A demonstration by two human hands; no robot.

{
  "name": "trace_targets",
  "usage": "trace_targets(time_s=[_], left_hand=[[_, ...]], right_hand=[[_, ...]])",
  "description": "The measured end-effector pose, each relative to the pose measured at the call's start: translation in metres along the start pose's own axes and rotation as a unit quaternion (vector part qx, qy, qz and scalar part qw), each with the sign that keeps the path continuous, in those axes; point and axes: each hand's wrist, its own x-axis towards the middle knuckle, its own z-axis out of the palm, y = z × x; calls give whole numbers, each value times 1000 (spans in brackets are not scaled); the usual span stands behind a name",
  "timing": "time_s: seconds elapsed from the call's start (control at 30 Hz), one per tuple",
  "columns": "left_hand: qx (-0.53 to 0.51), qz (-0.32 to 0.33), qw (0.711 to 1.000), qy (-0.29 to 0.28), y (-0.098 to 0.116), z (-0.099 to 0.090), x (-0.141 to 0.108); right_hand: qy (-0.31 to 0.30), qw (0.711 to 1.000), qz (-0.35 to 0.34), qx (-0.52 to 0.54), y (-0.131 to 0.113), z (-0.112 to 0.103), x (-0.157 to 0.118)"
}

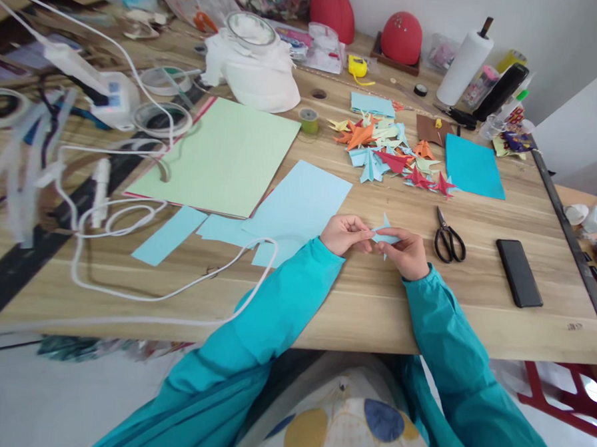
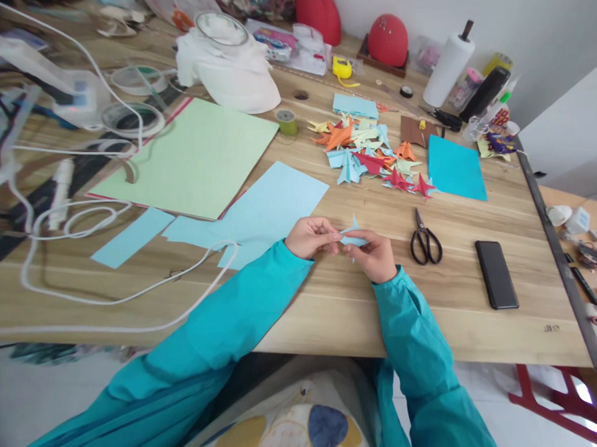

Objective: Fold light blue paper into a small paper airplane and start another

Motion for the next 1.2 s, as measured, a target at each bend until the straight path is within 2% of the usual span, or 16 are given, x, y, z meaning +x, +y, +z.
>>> trace_targets(time_s=[0.67,0.97,1.2], left_hand=[[-20,-36,999,-22,-2,-3,0],[9,12,999,-29,-2,1,-1],[-11,-16,1000,-22,-1,1,0]], right_hand=[[-4,1000,-6,-3,0,0,-2],[-15,999,7,38,-2,0,0],[-20,998,30,57,-3,-1,1]])
